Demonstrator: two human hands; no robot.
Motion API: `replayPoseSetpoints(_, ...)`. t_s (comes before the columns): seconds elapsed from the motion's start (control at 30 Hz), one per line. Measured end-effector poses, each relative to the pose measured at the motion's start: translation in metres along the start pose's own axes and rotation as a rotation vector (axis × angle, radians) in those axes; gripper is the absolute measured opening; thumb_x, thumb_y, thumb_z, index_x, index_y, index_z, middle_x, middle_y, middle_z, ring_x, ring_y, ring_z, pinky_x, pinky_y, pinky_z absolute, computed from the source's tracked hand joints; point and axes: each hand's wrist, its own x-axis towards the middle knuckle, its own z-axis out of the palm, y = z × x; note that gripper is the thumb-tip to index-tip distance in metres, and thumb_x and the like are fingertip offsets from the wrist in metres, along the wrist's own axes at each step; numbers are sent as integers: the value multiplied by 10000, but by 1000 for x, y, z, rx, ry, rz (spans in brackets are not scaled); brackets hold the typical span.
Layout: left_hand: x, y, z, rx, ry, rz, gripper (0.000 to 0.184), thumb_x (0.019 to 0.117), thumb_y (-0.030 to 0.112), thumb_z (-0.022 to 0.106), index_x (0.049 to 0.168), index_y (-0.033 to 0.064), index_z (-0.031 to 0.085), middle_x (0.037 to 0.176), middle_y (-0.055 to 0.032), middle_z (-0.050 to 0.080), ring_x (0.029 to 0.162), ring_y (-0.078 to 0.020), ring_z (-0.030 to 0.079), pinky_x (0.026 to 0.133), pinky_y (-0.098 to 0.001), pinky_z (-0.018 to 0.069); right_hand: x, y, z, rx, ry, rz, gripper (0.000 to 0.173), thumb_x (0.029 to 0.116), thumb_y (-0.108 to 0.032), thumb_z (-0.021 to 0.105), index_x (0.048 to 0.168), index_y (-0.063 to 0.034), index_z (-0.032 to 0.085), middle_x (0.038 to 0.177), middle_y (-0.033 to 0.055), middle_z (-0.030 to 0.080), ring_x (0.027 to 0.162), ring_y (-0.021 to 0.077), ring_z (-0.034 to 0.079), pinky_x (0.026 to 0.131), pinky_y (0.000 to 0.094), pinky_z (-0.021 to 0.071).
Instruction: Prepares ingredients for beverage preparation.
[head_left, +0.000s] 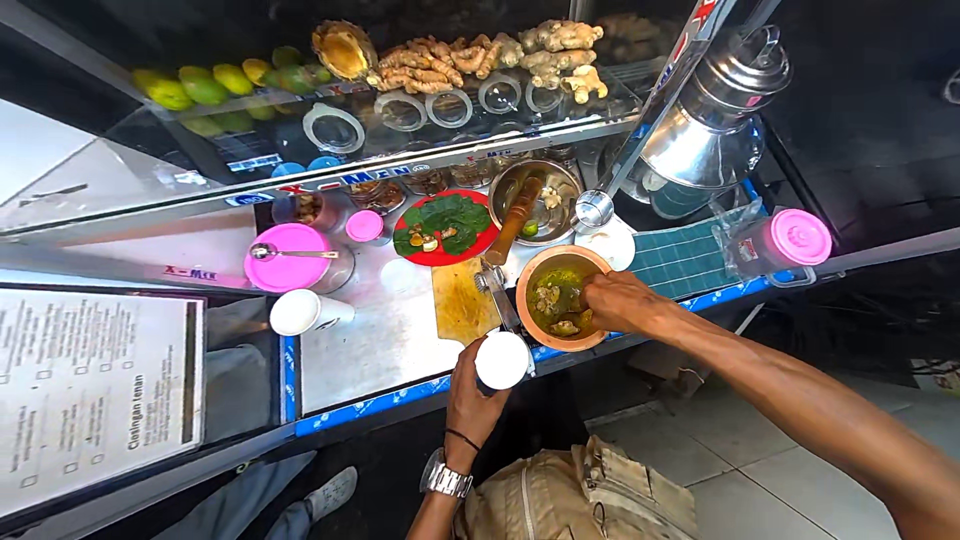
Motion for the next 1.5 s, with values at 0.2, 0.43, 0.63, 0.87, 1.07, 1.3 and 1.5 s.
replayPoseSetpoints(0.2, 1, 2, 4, 9, -19, -8, 858, 697, 213, 878, 1435, -18, 507, 1400, -208, 584, 1304, -310, 569, 1121, -468, 450, -1, 3, -2, -4, 19, -14, 190, 939, -198, 642, 1054, -88, 747, 1063, 147, 708, 1009, 358, 659, 838, 569, 497)
replayPoseSetpoints(0.43, 0, 5, 6, 7, -16, 6, 848, 702, 205, 873, 1435, -16, 507, 1398, -204, 586, 1305, -296, 569, 1122, -448, 449, 1, 1, -3, -71, 13, -25, 187, 950, -211, 635, 1005, -53, 720, 1032, 165, 697, 980, 368, 664, 804, 562, 504)
replayPoseSetpoints(0.63, 0, 5, 9, -4, -19, 10, 858, 695, 189, 879, 1437, -21, 503, 1409, -209, 575, 1309, -292, 564, 1126, -433, 445, 5, 0, -6, -97, -15, -32, 184, 944, -215, 646, 1007, -58, 719, 1026, 159, 694, 965, 359, 663, 794, 556, 501)
replayPoseSetpoints(0.87, 0, 6, 10, -22, -24, -2, 855, 692, 172, 879, 1440, -8, 506, 1417, -193, 573, 1321, -264, 557, 1131, -403, 445, 11, 14, -9, -43, 3, -66, 174, 931, -190, 624, 1013, -153, 773, 965, 93, 721, 944, 311, 666, 784, 542, 491)
replayPoseSetpoints(1.07, 1, 7, 12, -27, -32, 9, 853, 697, 189, 883, 1435, -14, 508, 1414, -196, 574, 1320, -268, 557, 1131, -405, 445, 10, 3, -10, -129, 5, -74, 148, 925, -194, 655, 996, -97, 742, 992, 126, 701, 960, 333, 656, 786, 538, 486)
replayPoseSetpoints(1.3, 2, 6, 11, -43, -47, 4, 873, 685, 192, 889, 1441, -16, 503, 1419, -198, 571, 1328, -285, 548, 1140, -430, 434, 21, 21, -16, -32, -20, -105, 187, 939, -178, 618, 1006, -177, 792, 937, 84, 735, 940, 306, 676, 800, 554, 493)
replayPoseSetpoints(1.5, 3, 7, 13, -19, -53, -4, 871, 687, 182, 889, 1446, 1, 503, 1412, -190, 578, 1323, -281, 555, 1135, -432, 440, 22, 14, -18, -98, -17, -100, 160, 931, -193, 645, 1000, -162, 786, 944, 90, 728, 941, 306, 671, 804, 547, 494)
